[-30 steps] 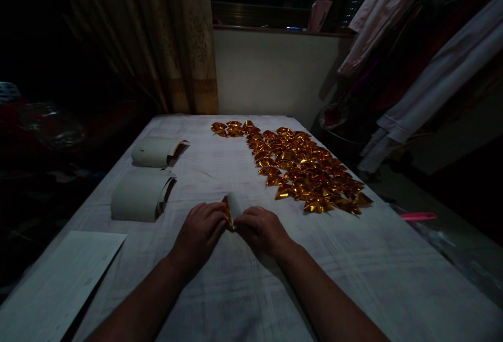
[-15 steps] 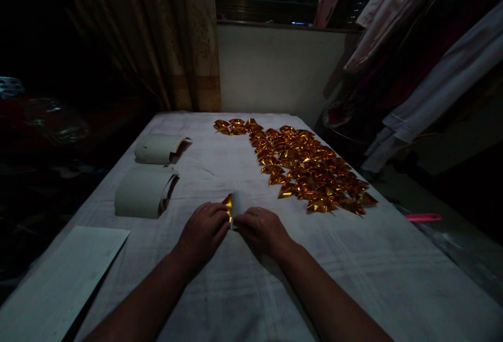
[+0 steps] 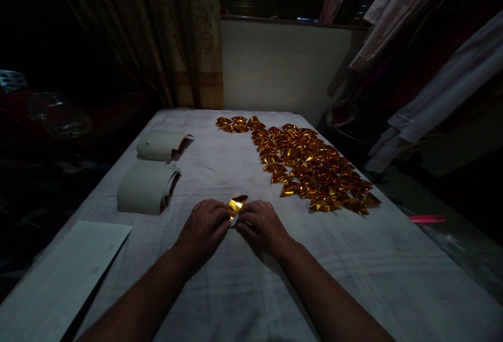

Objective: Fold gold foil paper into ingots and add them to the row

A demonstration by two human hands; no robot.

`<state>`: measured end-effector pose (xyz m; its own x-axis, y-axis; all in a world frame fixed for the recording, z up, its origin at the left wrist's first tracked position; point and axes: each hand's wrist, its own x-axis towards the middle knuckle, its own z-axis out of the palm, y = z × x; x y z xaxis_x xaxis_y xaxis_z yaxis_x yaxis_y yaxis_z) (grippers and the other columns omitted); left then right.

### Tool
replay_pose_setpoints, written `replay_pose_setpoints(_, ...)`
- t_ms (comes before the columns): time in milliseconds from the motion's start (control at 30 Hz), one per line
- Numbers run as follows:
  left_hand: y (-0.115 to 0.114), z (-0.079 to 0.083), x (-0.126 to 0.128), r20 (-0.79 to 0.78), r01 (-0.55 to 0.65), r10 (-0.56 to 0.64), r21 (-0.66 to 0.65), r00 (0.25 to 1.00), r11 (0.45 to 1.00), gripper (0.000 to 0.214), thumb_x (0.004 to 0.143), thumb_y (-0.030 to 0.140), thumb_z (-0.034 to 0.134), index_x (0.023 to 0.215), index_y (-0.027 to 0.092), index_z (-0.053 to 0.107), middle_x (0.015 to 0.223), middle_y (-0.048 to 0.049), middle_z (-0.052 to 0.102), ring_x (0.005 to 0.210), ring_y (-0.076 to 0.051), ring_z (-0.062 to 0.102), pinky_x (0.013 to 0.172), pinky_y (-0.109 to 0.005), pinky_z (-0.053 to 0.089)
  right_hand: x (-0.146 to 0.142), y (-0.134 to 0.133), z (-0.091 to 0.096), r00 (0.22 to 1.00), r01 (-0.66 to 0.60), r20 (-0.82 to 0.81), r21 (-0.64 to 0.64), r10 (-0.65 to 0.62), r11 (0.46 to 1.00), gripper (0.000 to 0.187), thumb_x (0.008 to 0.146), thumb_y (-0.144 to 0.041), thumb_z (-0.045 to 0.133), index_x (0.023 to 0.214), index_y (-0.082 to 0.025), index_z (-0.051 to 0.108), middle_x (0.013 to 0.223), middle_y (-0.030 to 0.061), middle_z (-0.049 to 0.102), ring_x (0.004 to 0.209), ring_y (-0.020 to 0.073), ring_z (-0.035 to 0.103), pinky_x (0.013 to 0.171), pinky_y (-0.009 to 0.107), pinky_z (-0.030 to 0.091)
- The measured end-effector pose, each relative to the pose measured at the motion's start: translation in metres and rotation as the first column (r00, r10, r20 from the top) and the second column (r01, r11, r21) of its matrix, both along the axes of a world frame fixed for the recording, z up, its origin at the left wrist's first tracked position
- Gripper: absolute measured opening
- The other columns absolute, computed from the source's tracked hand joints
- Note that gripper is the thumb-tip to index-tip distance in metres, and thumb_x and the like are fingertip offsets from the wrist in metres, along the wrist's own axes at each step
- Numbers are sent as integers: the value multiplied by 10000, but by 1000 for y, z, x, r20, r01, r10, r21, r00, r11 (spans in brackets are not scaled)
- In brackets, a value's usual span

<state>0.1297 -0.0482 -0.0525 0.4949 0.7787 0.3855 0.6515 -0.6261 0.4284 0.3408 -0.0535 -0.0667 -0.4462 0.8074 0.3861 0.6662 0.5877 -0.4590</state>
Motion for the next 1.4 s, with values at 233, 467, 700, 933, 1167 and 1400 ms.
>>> replay_pose_setpoints(233, -1, -2, 1, 7, -9, 9, -30, 1000, 1000, 49, 896, 218, 620, 922, 229, 660, 1017, -34, 703, 975, -212, 630, 898, -394, 465, -9, 0, 2, 985, 158, -42, -148, -166, 976, 65, 822, -172, 741, 800, -225, 711, 893, 14, 711, 925, 204, 610, 851, 348, 370)
replay_pose_setpoints(467, -1, -1, 1, -11, -12, 11, -28, 1000, 1000, 59, 896, 196, 602, 929, 219, 645, 1022, -37, 701, 980, -216, 622, 904, -405, 459, -18, -4, 7, 961, 272, 11, -196, -275, 942, 89, 800, -169, 718, 735, -205, 670, 893, 24, 691, 946, 219, 594, 839, 346, 360)
replay_pose_setpoints(700, -2, 3, 4, -9, -24, 24, -59, 1000, 998, 48, 908, 255, 606, 910, 233, 648, 1007, -31, 702, 970, -216, 629, 908, -404, 451, -21, -6, 10, 951, 308, 39, -186, -306, 933, 105, 802, -173, 698, 718, -204, 643, 864, 26, 672, 916, 215, 580, 828, 341, 344)
replay_pose_setpoints(933, -3, 0, 6, -24, -57, 55, -66, 998, 996, 68, 888, 290, 637, 868, 226, 627, 956, -27, 687, 946, -220, 612, 908, -404, 440, -22, -6, 7, 951, 309, 46, -173, -306, 935, 116, 832, -181, 663, 729, -209, 618, 849, 20, 647, 899, 210, 563, 817, 344, 332)
replay_pose_setpoints(1167, -6, 3, 12, -28, -119, 117, -84, 993, 989, 47, 880, 265, 616, 859, 223, 618, 926, -33, 663, 931, -225, 593, 887, -404, 440, -21, -7, 2, 950, 311, 36, -153, -309, 938, 63, 835, -197, 656, 802, -222, 609, 909, 36, 653, 949, 234, 556, 844, 365, 347)
replay_pose_setpoints(1400, -9, 6, 17, -29, -154, 152, -102, 988, 983, 73, 876, 243, 586, 808, 217, 580, 902, -25, 634, 919, -223, 572, 909, -414, 433, -23, -8, 1, 937, 348, 18, -134, -349, 928, 102, 824, -222, 701, 897, -226, 630, 1106, 60, 661, 1070, 256, 549, 911, 389, 355)
